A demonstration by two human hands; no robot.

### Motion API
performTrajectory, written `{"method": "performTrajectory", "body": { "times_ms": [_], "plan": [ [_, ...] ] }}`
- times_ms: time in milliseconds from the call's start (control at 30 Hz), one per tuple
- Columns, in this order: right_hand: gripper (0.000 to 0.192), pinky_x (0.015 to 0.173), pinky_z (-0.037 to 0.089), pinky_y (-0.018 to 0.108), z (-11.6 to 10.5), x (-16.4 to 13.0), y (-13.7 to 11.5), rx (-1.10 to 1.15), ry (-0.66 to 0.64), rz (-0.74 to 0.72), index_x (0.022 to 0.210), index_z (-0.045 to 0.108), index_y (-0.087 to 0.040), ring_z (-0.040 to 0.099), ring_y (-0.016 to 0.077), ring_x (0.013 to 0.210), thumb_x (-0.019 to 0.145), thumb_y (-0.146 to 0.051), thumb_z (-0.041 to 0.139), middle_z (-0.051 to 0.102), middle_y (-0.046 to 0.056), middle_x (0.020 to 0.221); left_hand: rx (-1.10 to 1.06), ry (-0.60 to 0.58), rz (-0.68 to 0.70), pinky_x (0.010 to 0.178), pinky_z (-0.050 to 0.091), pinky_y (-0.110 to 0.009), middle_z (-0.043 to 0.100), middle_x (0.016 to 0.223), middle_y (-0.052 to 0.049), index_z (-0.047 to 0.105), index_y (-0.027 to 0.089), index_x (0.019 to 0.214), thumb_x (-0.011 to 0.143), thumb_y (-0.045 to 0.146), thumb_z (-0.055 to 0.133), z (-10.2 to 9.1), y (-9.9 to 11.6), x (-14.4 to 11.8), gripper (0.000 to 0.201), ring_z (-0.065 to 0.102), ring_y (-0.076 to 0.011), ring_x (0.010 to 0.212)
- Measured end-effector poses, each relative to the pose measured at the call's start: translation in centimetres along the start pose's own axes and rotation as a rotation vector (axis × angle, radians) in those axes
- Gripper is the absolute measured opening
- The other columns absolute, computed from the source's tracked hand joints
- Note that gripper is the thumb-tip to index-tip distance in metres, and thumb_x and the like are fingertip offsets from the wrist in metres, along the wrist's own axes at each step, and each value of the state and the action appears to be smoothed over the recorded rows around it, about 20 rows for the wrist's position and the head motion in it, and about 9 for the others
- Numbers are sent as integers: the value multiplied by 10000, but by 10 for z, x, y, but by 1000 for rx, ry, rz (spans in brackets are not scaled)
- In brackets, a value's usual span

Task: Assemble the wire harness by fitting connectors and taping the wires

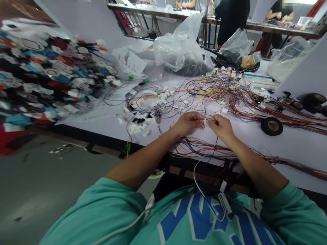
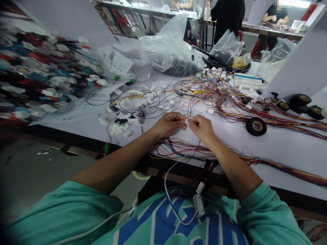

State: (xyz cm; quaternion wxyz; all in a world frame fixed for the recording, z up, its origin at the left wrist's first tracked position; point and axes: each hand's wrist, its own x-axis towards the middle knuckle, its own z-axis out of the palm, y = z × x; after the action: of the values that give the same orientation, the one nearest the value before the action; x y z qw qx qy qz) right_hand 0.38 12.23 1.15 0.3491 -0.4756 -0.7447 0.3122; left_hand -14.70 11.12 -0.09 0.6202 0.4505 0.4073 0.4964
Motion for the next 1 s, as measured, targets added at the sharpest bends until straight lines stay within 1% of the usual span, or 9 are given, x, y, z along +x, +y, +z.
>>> {"method": "performTrajectory", "body": {
  "times_ms": [167,300,400,467,567,700,800,867,1000],
  "plan": [
    [219,500,274,227,5,-1,2,-68,12,-52,497,319,-213,339,89,479,660,-191,463,350,-52,480,-26,15,-17,482,469,-209,614,493,15,602,108,658,409,292,815,1,-2,0,376,570,-91,451],
    [254,505,262,236,3,1,2,-111,-39,-61,505,298,-215,331,95,484,698,-210,462,323,-51,478,-7,-9,-37,473,471,-214,608,499,16,591,109,657,423,258,809,-1,0,0,353,570,-96,448],
    [269,513,278,233,-1,3,5,-69,-111,-118,530,316,-213,364,101,507,773,-275,413,348,-42,500,5,-53,-81,452,455,-203,594,488,21,588,113,688,475,227,784,-3,5,1,311,561,-93,437],
    [270,537,301,236,-3,4,9,-65,-142,-167,559,353,-211,401,110,546,811,-307,374,396,-30,537,-3,-49,-82,430,439,-191,576,480,38,593,121,726,504,202,763,-4,7,1,291,546,-83,419],
    [242,567,311,250,-2,4,15,-163,-157,-205,608,413,-210,440,130,609,827,-303,369,458,-6,601,-15,-36,-60,423,430,-184,564,470,41,604,118,745,542,196,738,-4,8,0,255,536,-77,412],
    [217,533,273,256,2,0,19,-336,-140,-215,637,461,-208,442,140,615,831,-274,391,483,10,639,10,-65,-46,451,454,-194,598,502,19,611,111,725,506,268,772,0,9,-3,313,553,-84,434],
    [207,510,259,256,3,-3,19,-398,-123,-216,658,501,-209,443,138,601,832,-276,410,496,14,656,39,-72,-49,461,467,-205,609,511,8,615,108,714,488,337,780,1,9,-3,362,564,-92,449],
    [194,516,278,255,3,-5,18,-392,-88,-228,681,526,-208,457,143,617,830,-273,419,507,20,666,49,-61,-52,456,464,-204,601,495,5,617,101,701,511,358,767,0,9,-2,353,562,-92,445],
    [132,583,346,263,4,-7,17,-284,26,-296,777,561,-206,486,157,681,812,-255,444,538,34,709,41,-35,-73,438,452,-200,588,474,4,610,99,677,532,339,760,0,5,0,318,552,-90,427]
  ]
}}
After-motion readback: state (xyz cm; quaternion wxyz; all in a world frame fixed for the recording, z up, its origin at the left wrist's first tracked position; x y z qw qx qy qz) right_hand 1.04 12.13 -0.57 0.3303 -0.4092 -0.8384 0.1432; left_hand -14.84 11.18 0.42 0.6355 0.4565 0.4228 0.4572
